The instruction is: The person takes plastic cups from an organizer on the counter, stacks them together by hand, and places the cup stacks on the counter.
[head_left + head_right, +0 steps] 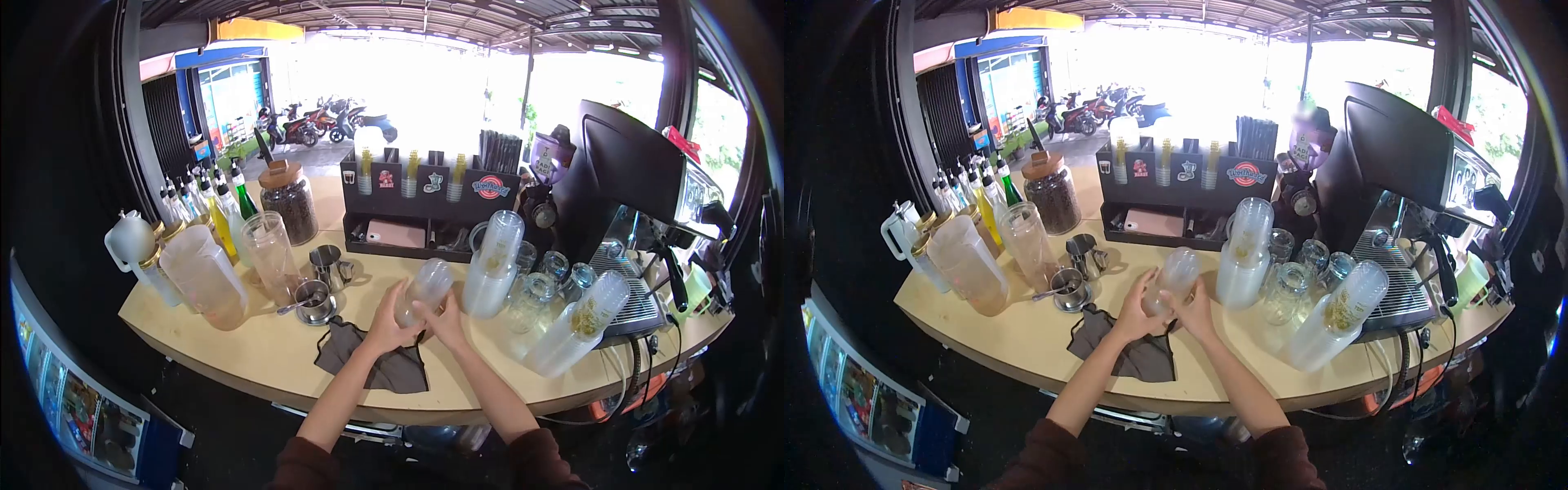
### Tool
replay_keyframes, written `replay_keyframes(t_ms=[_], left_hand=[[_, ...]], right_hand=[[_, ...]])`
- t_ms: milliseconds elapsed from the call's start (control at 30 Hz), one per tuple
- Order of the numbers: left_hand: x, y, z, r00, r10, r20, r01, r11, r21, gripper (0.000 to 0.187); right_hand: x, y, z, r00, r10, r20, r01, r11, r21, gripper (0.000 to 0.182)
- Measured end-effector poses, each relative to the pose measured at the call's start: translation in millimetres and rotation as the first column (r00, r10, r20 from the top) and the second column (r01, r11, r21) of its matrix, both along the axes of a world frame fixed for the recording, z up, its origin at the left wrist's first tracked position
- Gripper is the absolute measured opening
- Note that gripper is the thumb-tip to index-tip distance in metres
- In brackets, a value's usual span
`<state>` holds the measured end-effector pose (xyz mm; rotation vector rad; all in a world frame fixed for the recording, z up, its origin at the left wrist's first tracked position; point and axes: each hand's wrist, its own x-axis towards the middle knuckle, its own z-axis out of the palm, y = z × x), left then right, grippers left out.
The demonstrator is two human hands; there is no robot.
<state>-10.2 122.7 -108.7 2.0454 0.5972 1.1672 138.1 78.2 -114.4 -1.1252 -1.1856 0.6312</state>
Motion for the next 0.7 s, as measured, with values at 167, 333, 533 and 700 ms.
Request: replay_keyframes(t_ms=[167,333,533,700], left_hand=[[4.6,-5.4,1.9,0.969,0.021,0.246,0.022,0.984,-0.174,0.098],[3.8,-8.9,3.4,0.929,-0.112,0.353,0.244,0.903,-0.353,0.098],[1.9,-6.1,4.5,0.976,-0.042,0.215,0.078,0.984,-0.162,0.097],[-0.1,-3.2,7.8,0.966,-0.085,0.246,0.125,0.980,-0.154,0.095]], right_hand=[[8.2,-2.7,-0.4,0.942,0.112,-0.315,-0.108,0.994,0.031,0.060],[6.6,-2.1,-5.6,0.860,0.186,-0.474,-0.192,0.981,0.035,0.059],[-12.7,-17.7,17.9,0.902,0.238,-0.360,-0.244,0.969,0.028,0.075],[-11.6,-13.4,13.6,0.936,0.209,-0.284,-0.190,0.977,0.092,0.085]])
